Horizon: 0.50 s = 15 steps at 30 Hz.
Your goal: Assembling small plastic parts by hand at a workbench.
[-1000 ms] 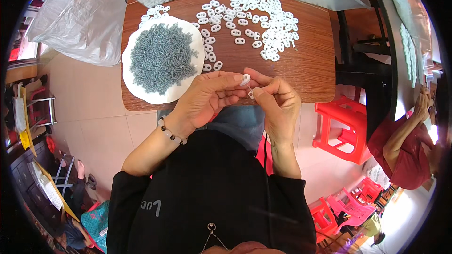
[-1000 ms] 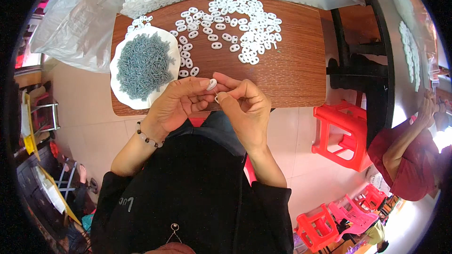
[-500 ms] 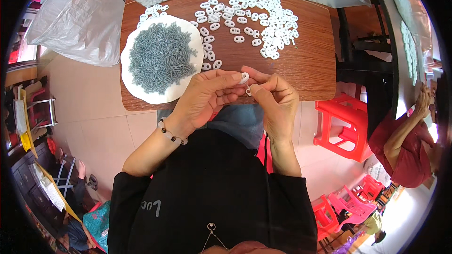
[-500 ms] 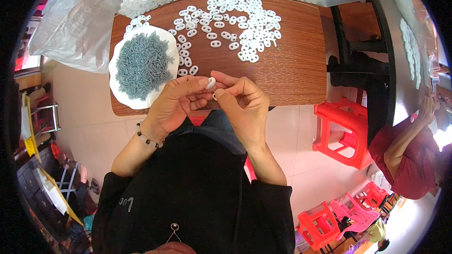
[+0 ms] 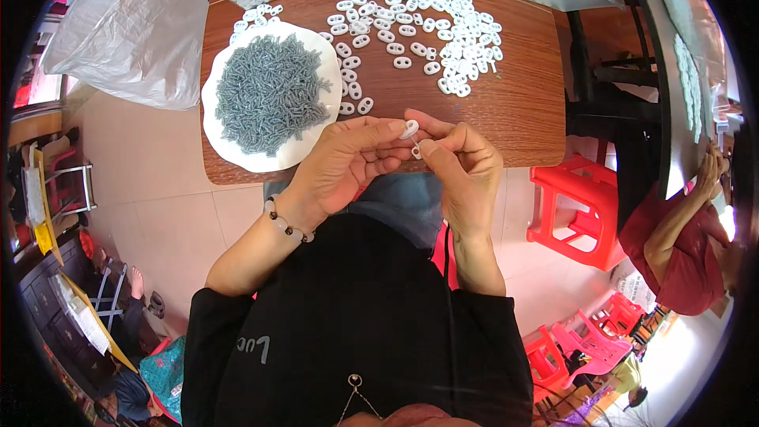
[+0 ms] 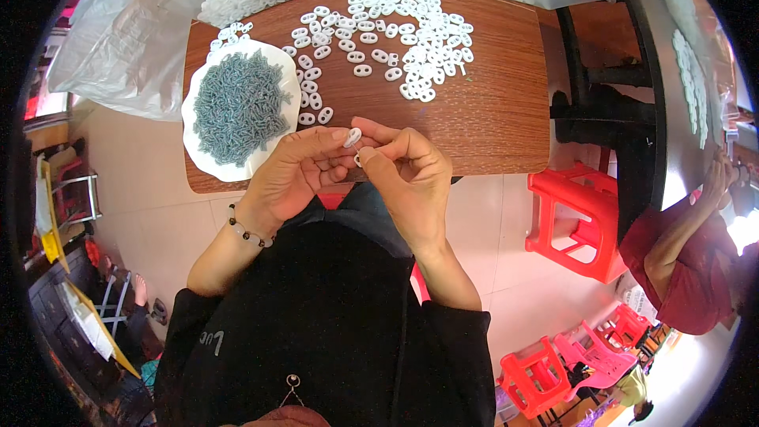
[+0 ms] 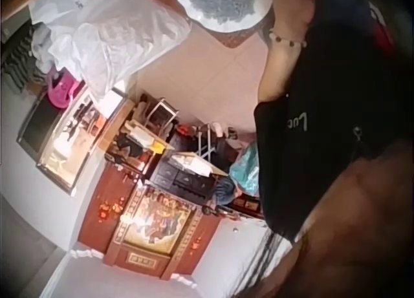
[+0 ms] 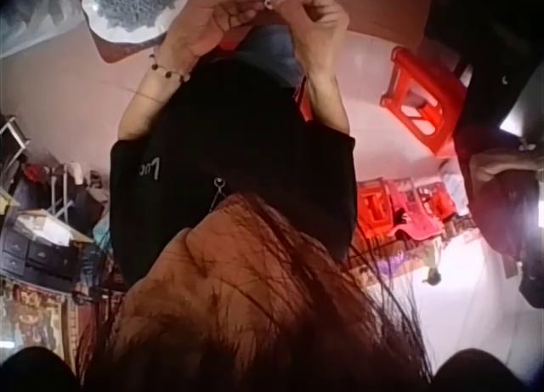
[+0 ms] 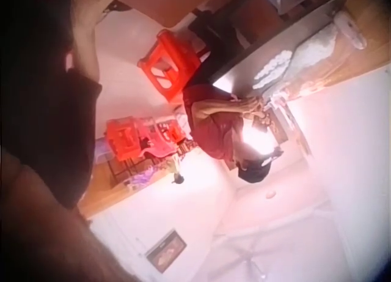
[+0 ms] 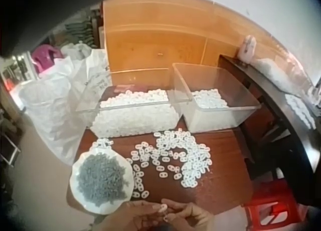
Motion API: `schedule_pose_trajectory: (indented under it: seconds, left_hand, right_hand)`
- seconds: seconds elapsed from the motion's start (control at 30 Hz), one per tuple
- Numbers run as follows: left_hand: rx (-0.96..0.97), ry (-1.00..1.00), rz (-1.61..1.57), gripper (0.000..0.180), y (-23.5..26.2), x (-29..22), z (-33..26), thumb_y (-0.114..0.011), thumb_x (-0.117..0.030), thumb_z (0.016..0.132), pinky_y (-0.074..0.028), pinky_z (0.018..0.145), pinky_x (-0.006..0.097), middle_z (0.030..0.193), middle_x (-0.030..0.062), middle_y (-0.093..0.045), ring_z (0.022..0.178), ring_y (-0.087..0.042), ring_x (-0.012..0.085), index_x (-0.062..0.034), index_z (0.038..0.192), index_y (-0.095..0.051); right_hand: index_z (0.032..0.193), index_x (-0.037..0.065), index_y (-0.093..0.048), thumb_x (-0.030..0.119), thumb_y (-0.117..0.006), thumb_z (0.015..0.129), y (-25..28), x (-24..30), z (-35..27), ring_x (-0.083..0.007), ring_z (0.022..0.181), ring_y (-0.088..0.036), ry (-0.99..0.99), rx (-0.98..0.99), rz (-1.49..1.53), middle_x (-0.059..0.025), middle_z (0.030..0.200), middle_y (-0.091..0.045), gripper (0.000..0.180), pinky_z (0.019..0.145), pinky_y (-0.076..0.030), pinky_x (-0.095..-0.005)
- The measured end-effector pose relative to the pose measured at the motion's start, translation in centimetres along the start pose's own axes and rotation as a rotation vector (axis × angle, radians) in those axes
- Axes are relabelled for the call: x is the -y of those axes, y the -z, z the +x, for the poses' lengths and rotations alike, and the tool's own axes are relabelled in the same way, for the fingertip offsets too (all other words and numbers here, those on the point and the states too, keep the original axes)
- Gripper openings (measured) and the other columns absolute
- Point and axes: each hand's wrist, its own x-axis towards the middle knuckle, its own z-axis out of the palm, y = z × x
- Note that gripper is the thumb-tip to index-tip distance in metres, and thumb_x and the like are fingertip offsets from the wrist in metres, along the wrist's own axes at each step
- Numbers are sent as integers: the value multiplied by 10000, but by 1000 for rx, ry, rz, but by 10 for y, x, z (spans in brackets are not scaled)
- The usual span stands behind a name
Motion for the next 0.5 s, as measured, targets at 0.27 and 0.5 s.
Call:
schedule_pose_trajectory:
  seconds: [0.27, 0.5]
  left_hand:
    - [-54, -140, 197, 184, -4, 2, -4, -646, -165, 873, -510, 709, 213, 900, 49, -684, 777, -633, 88, -22, 987, -660]
    - [-71, -278, 309, 165, -9, 4, -11, -659, -119, 864, -501, 675, 199, 864, 48, -685, 728, -627, 77, -9, 988, -668]
  right_hand:
    - [745, 1, -562, -49, -575, 845, -1, -5, 0, -181, 886, -641, 0, -8, 20, -271, 1126, -600, 112, 771, -534, -295]
    - [778, -11, -565, -51, -568, 863, -7, -7, -2, -181, 886, -639, 67, 3, 14, -265, 1122, -602, 95, 783, -535, -296]
